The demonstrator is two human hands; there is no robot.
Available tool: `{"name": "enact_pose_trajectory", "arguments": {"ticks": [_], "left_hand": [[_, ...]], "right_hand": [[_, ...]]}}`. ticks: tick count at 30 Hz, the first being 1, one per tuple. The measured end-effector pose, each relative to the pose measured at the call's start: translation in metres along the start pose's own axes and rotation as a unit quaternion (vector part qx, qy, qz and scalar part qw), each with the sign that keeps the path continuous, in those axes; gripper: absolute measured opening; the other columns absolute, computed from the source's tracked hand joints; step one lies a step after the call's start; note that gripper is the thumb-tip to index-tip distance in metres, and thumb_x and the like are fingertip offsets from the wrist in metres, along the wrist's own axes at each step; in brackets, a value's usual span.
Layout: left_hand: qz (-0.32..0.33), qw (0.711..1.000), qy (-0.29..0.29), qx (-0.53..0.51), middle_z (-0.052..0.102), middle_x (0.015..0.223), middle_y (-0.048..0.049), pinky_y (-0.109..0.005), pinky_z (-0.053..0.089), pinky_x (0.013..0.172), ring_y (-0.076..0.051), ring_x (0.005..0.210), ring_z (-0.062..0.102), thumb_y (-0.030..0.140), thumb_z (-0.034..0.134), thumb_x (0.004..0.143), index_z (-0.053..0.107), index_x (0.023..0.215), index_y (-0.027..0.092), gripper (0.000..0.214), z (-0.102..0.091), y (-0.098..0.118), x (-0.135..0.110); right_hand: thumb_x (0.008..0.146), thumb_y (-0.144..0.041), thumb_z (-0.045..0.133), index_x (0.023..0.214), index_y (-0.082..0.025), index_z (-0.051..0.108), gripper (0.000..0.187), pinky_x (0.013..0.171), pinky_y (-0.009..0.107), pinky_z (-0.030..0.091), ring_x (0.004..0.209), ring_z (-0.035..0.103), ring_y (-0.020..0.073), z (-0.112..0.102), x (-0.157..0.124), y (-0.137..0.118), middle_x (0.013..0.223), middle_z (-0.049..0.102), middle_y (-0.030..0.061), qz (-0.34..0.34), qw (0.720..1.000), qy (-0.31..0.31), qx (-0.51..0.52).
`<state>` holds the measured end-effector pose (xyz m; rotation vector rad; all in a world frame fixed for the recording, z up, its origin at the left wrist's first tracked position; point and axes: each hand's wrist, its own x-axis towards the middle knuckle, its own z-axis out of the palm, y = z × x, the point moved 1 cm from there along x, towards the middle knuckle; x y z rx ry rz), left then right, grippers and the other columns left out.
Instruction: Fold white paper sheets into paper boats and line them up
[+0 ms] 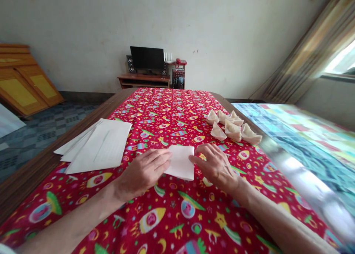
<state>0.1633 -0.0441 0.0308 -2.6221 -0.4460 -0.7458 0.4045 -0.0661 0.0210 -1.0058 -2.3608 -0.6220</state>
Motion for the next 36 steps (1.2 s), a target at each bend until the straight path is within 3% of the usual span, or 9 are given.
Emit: {"name": "enact_pose_trajectory", "arguments": {"ticks": [5,8,11,16,23,29,32,36], "left_hand": [[-0.049,0.992,-0.05,-0.104,0.065,0.106,-0.0074,-0.036,0.047,0.096,-0.019,0.102,0.059,0.003,0.044,0.083,0.061,0.091,0.014,0.021,0.02,0.006,-0.006],[-0.098,0.975,-0.076,-0.182,0.063,0.108,-0.0048,-0.036,0.044,0.099,-0.017,0.102,0.058,-0.002,0.045,0.076,0.058,0.097,0.016,0.031,0.027,0.006,-0.01],[-0.11,0.967,-0.08,-0.215,0.064,0.109,-0.0041,-0.036,0.042,0.101,-0.017,0.106,0.057,-0.004,0.046,0.075,0.058,0.107,0.017,0.04,0.029,0.004,-0.011],[-0.099,0.967,-0.062,-0.225,0.066,0.107,-0.004,-0.036,0.044,0.098,-0.017,0.101,0.06,0.003,0.047,0.083,0.063,0.104,0.019,0.032,0.031,0.0,-0.012],[-0.13,0.953,0.002,-0.275,0.069,0.09,-0.0046,-0.029,0.052,0.081,-0.016,0.088,0.062,0.02,0.052,0.09,0.069,0.093,0.019,0.017,0.04,-0.005,-0.012],[-0.263,0.915,-0.016,-0.306,0.064,0.084,-0.001,-0.021,0.048,0.065,-0.012,0.073,0.061,0.023,0.06,0.085,0.069,0.083,0.018,0.011,0.046,-0.01,-0.013],[-0.317,0.901,-0.04,-0.293,0.062,0.084,-0.0005,-0.021,0.046,0.062,-0.011,0.07,0.059,0.03,0.059,0.086,0.069,0.079,0.018,0.018,0.049,-0.012,-0.013],[-0.33,0.905,-0.048,-0.265,0.059,0.081,-0.002,-0.023,0.044,0.064,-0.012,0.068,0.058,0.037,0.054,0.088,0.065,0.064,0.015,0.035,0.051,-0.014,-0.009]], "right_hand": [[0.087,-0.016,0.052,0.084,-0.02,0.065,0.014,0.057,0.026,0.029,0.069,0.045,0.0136,0.009,-0.005,-0.001,0.081,0.056,0.0031,0.031,0.996,-0.077,0.027],[0.088,-0.016,0.052,0.085,-0.019,0.065,0.014,0.056,0.026,0.029,0.067,0.044,0.0129,0.01,-0.007,-0.001,0.078,0.056,0.0027,0.035,0.992,-0.111,0.042],[0.091,-0.019,0.047,0.092,-0.019,0.064,0.017,0.06,0.027,0.033,0.071,0.046,0.0143,0.006,-0.009,-0.004,0.083,0.057,0.0046,0.026,0.992,-0.114,0.038],[0.093,-0.021,0.044,0.092,-0.021,0.065,0.021,0.066,0.028,0.037,0.079,0.049,0.0165,-0.001,-0.013,-0.009,0.09,0.058,0.0068,0.019,0.994,-0.097,0.041],[0.089,-0.021,0.047,0.089,-0.02,0.068,0.021,0.058,0.024,0.035,0.07,0.052,0.0135,0.0,-0.017,-0.011,0.079,0.058,0.0047,0.099,0.979,-0.142,0.108],[0.09,-0.028,0.049,0.083,-0.019,0.066,0.02,0.057,0.02,0.034,0.063,0.054,0.0094,0.004,-0.012,-0.01,0.075,0.063,0.0001,0.227,0.932,-0.166,0.228],[0.09,-0.033,0.048,0.077,-0.02,0.064,0.025,0.054,0.02,0.032,0.057,0.051,0.0086,0.005,-0.009,-0.011,0.066,0.061,-0.0026,0.279,0.914,-0.176,0.236],[0.091,-0.039,0.043,0.061,-0.018,0.058,0.04,0.049,0.021,0.025,0.048,0.042,0.0078,0.009,-0.005,-0.012,0.052,0.052,-0.0037,0.327,0.906,-0.183,0.198]]}}
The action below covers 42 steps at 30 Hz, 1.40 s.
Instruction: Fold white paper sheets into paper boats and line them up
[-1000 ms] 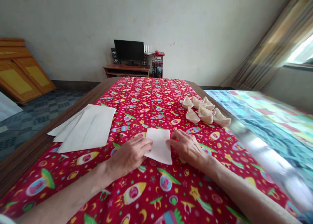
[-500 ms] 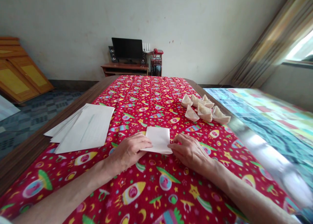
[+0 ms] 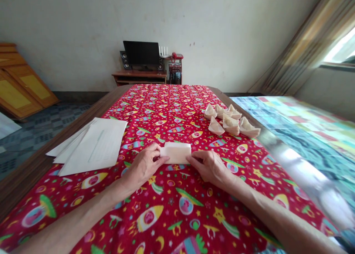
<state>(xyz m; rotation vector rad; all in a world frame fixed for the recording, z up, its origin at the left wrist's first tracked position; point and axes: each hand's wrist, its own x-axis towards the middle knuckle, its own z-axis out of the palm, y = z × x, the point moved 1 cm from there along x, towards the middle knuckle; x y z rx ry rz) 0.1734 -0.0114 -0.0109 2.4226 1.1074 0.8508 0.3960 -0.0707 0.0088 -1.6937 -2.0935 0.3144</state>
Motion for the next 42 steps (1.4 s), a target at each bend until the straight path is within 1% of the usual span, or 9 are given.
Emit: {"name": "enact_pose_trajectory", "arguments": {"ticks": [7,14,17,19,22,24,27,32,42], "left_hand": [[-0.029,0.99,-0.007,0.137,0.058,0.076,-0.0007,-0.024,0.035,0.054,-0.011,0.061,0.054,0.042,0.047,0.09,0.061,0.063,0.017,0.04,0.002,0.006,0.012],[-0.034,0.973,0.005,0.23,0.057,0.072,-0.0005,-0.025,0.028,0.048,-0.013,0.058,0.054,0.048,0.044,0.09,0.056,0.062,0.019,0.043,0.0,0.013,0.014],[-0.054,0.969,0.015,0.241,0.059,0.08,-0.0006,-0.025,0.032,0.048,-0.014,0.062,0.057,0.045,0.052,0.087,0.058,0.073,0.02,0.029,0.0,0.014,0.014],[-0.055,0.97,0.037,0.234,0.06,0.091,-0.0033,-0.026,0.04,0.052,-0.018,0.072,0.061,0.041,0.057,0.084,0.059,0.093,0.02,0.023,0.001,0.012,0.015],[0.026,0.974,0.064,0.214,0.057,0.115,-0.01,-0.033,0.049,0.078,-0.024,0.101,0.058,0.03,0.056,0.086,0.053,0.117,0.017,0.034,0.004,0.008,0.016],[0.121,0.971,0.037,0.203,0.055,0.125,-0.0093,-0.041,0.042,0.097,-0.024,0.116,0.051,0.019,0.049,0.088,0.056,0.116,0.02,0.029,0.006,0.008,0.016],[0.204,0.962,-0.024,0.179,0.059,0.125,-0.0054,-0.047,0.033,0.106,-0.022,0.123,0.047,0.012,0.04,0.09,0.061,0.111,0.021,0.031,0.009,0.014,0.013],[0.204,0.969,-0.037,0.135,0.06,0.124,-0.0082,-0.04,0.038,0.106,-0.019,0.121,0.051,0.01,0.038,0.091,0.055,0.121,0.015,0.036,0.014,0.025,0.005],[0.198,0.966,-0.065,0.155,0.05,0.136,-0.0082,-0.042,0.037,0.109,-0.021,0.131,0.04,0.021,0.04,0.094,0.047,0.132,0.016,0.039,0.014,0.03,-0.004]], "right_hand": [[0.089,-0.035,0.045,0.065,-0.02,0.062,0.033,0.051,0.023,0.025,0.051,0.049,0.0103,0.007,0.01,-0.003,0.057,0.061,-0.0003,0.058,0.995,0.027,-0.073],[0.09,-0.038,0.044,0.071,-0.019,0.067,0.035,0.052,0.025,0.027,0.062,0.06,0.0158,0.003,0.018,-0.008,0.065,0.067,0.0056,0.069,0.986,-0.013,-0.153],[0.09,-0.037,0.044,0.072,-0.018,0.068,0.035,0.053,0.025,0.028,0.066,0.063,0.0174,0.001,0.02,-0.009,0.068,0.068,0.0071,0.074,0.983,-0.02,-0.167],[0.09,-0.038,0.044,0.074,-0.018,0.068,0.035,0.053,0.025,0.029,0.067,0.063,0.0178,0.001,0.02,-0.009,0.07,0.068,0.0075,0.077,0.982,-0.024,-0.169],[0.09,-0.038,0.044,0.076,-0.018,0.069,0.035,0.054,0.025,0.031,0.068,0.064,0.0182,0.001,0.021,-0.009,0.072,0.069,0.008,0.081,0.981,-0.033,-0.171],[0.089,-0.038,0.044,0.076,-0.018,0.069,0.035,0.054,0.025,0.031,0.068,0.064,0.0186,0.001,0.022,-0.009,0.072,0.069,0.0083,0.083,0.981,-0.037,-0.174],[0.089,-0.037,0.044,0.077,-0.017,0.069,0.034,0.054,0.025,0.032,0.069,0.064,0.0189,0.002,0.022,-0.008,0.073,0.069,0.0088,0.082,0.98,-0.036,-0.179],[0.09,-0.037,0.042,0.078,-0.016,0.068,0.036,0.055,0.025,0.033,0.069,0.063,0.0185,0.004,0.023,-0.006,0.074,0.069,0.0097,0.077,0.979,-0.032,-0.185],[0.09,-0.036,0.041,0.075,-0.016,0.068,0.037,0.053,0.025,0.03,0.067,0.063,0.0183,0.005,0.022,-0.005,0.071,0.068,0.0091,0.064,0.98,-0.02,-0.189]]}}
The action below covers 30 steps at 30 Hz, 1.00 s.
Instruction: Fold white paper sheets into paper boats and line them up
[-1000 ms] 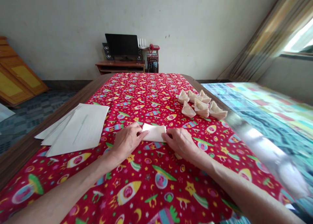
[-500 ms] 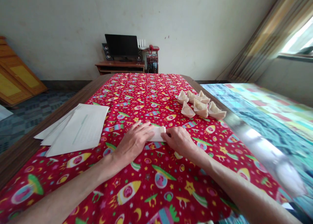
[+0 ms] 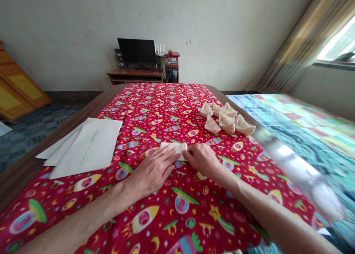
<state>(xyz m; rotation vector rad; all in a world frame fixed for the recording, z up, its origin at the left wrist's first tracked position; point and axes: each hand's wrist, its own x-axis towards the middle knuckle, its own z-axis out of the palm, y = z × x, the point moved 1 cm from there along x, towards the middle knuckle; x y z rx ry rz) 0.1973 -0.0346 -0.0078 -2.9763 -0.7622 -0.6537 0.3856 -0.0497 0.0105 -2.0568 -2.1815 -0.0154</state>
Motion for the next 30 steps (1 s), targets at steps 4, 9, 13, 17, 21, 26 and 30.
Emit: {"name": "enact_pose_trajectory", "arguments": {"ticks": [4,9,13,17,21,26,30], "left_hand": [[0.003,1.0,-0.021,0.005,0.046,0.14,-0.0065,-0.043,0.034,0.11,-0.021,0.133,0.036,0.022,0.038,0.095,0.044,0.134,0.018,0.04,-0.003,0.001,0.001],[-0.001,0.999,-0.034,0.012,0.045,0.141,-0.0053,-0.042,0.032,0.112,-0.021,0.134,0.034,0.022,0.038,0.095,0.045,0.134,0.019,0.039,-0.003,0.001,0.001],[0.004,0.999,-0.037,0.017,0.045,0.141,-0.0048,-0.042,0.031,0.112,-0.021,0.135,0.032,0.022,0.037,0.095,0.044,0.134,0.02,0.04,-0.002,0.0,0.0],[0.006,0.999,-0.047,0.026,0.044,0.141,-0.0053,-0.042,0.031,0.112,-0.021,0.136,0.031,0.023,0.036,0.096,0.043,0.135,0.02,0.04,-0.002,0.0,0.0],[0.004,0.997,-0.07,0.039,0.044,0.141,-0.0079,-0.042,0.03,0.112,-0.022,0.136,0.031,0.023,0.036,0.096,0.043,0.135,0.018,0.04,-0.004,0.001,0.002],[0.001,0.997,-0.073,0.031,0.044,0.141,-0.0082,-0.044,0.031,0.111,-0.022,0.135,0.033,0.025,0.036,0.097,0.045,0.133,0.02,0.038,-0.008,0.003,0.003],[0.005,0.996,-0.077,0.035,0.041,0.143,-0.0099,-0.044,0.03,0.111,-0.023,0.136,0.031,0.026,0.036,0.097,0.042,0.135,0.016,0.04,-0.008,0.003,0.002]], "right_hand": [[0.089,-0.035,0.041,0.075,-0.016,0.068,0.036,0.053,0.025,0.029,0.067,0.063,0.0181,0.0,0.001,0.0,0.072,0.068,0.0094,-0.001,1.0,0.004,-0.002],[0.089,-0.036,0.04,0.075,-0.016,0.068,0.038,0.052,0.026,0.027,0.066,0.062,0.0178,0.001,0.001,0.0,0.072,0.068,0.0092,0.0,1.0,0.002,-0.004],[0.089,-0.037,0.04,0.075,-0.016,0.068,0.038,0.052,0.026,0.025,0.065,0.061,0.0173,0.001,0.001,0.001,0.072,0.068,0.0092,0.002,1.0,0.003,-0.003],[0.088,-0.036,0.042,0.071,-0.016,0.067,0.036,0.051,0.027,0.024,0.062,0.06,0.0164,0.003,0.001,0.001,0.069,0.068,0.0085,0.003,1.0,0.006,0.0],[0.089,-0.037,0.043,0.072,-0.018,0.064,0.033,0.05,0.026,0.024,0.06,0.059,0.0155,0.005,-0.001,0.001,0.067,0.066,0.0062,0.004,1.0,0.027,0.002],[0.091,-0.029,0.046,0.088,-0.018,0.061,0.018,0.052,0.026,0.032,0.068,0.059,0.0171,0.002,-0.018,-0.005,0.08,0.066,0.0059,-0.061,0.991,0.111,-0.033],[0.091,-0.014,0.043,0.098,-0.015,0.062,0.02,0.07,0.029,0.047,0.089,0.06,0.0202,0.003,-0.038,-0.017,0.101,0.066,0.0093,-0.233,0.958,0.158,-0.05]]}}
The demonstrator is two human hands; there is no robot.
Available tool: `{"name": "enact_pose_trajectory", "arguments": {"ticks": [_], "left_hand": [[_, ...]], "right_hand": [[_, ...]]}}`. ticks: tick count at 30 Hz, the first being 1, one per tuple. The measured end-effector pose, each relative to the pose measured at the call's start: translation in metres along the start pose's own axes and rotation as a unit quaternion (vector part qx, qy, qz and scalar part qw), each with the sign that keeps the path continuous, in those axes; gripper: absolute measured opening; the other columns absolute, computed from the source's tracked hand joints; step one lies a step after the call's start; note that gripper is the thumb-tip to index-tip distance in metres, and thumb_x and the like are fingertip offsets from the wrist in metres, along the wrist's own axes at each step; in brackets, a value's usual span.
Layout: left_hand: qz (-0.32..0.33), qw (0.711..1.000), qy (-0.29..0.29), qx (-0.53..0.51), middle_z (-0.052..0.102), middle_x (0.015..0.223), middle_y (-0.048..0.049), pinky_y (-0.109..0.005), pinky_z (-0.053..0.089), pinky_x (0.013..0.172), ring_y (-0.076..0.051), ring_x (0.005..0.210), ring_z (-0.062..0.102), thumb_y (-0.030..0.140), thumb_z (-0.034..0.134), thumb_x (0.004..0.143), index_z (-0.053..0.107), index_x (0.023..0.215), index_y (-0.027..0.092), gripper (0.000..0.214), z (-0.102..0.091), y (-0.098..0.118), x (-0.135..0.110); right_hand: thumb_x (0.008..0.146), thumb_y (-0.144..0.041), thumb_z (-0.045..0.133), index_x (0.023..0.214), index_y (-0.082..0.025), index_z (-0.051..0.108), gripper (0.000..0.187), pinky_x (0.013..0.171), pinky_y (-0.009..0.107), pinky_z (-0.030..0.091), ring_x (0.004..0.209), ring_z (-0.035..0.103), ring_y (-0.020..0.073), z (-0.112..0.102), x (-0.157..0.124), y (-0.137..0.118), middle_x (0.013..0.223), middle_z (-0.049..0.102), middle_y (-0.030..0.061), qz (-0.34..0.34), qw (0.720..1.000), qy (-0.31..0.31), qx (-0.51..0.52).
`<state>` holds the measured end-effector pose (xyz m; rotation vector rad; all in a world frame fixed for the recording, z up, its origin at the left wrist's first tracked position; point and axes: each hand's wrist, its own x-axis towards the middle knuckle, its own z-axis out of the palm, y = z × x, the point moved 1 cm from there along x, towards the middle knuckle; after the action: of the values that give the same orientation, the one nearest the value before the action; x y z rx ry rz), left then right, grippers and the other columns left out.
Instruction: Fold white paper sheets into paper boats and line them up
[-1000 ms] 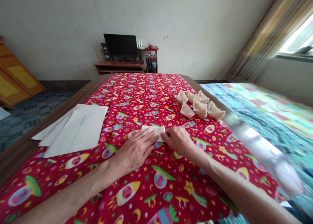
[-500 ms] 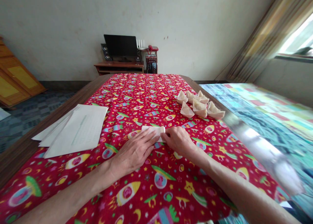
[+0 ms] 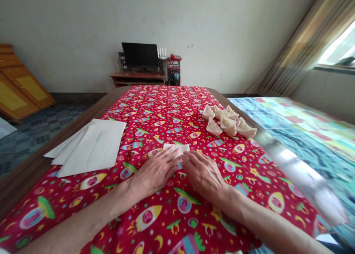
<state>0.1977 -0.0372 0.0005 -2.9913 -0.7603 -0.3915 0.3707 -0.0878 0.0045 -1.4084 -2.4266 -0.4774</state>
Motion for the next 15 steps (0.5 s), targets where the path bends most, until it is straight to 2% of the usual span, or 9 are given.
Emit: {"name": "enact_pose_trajectory", "arguments": {"ticks": [2,5,9,15], "left_hand": [[-0.003,1.0,0.012,0.008,0.041,0.143,-0.0094,-0.042,0.031,0.11,-0.022,0.135,0.032,0.024,0.037,0.096,0.041,0.136,0.015,0.041,0.001,0.0,0.0],[0.001,1.0,0.015,0.018,0.038,0.145,-0.0055,-0.039,0.028,0.112,-0.02,0.136,0.03,0.025,0.037,0.096,0.038,0.138,0.018,0.043,0.002,-0.001,-0.003],[-0.011,0.999,-0.017,0.028,0.034,0.148,-0.0004,-0.039,0.025,0.112,-0.018,0.137,0.027,0.031,0.034,0.097,0.032,0.141,0.025,0.044,0.0,-0.005,-0.011],[-0.038,0.998,-0.038,0.041,0.037,0.146,0.0026,-0.039,0.021,0.113,-0.017,0.136,0.03,0.033,0.031,0.098,0.034,0.14,0.028,0.043,-0.004,-0.016,-0.031]], "right_hand": [[0.092,-0.017,0.043,0.109,-0.009,0.06,0.026,0.085,0.033,0.048,0.101,0.059,0.0222,0.001,-0.006,-0.005,0.111,0.064,0.0134,-0.041,0.999,0.017,0.002],[0.094,-0.027,0.043,0.117,-0.004,0.057,0.036,0.096,0.038,0.046,0.11,0.057,0.0253,0.003,-0.012,-0.005,0.117,0.063,0.0167,-0.045,0.999,0.029,0.005],[0.095,-0.029,0.042,0.116,-0.007,0.06,0.035,0.099,0.038,0.045,0.113,0.056,0.0244,0.004,-0.016,0.003,0.118,0.063,0.0142,-0.047,0.998,0.02,0.02],[0.094,-0.023,0.04,0.112,-0.009,0.063,0.032,0.094,0.038,0.049,0.108,0.06,0.0244,0.002,-0.021,0.009,0.113,0.066,0.012,-0.034,0.999,0.04,0.008]]}}
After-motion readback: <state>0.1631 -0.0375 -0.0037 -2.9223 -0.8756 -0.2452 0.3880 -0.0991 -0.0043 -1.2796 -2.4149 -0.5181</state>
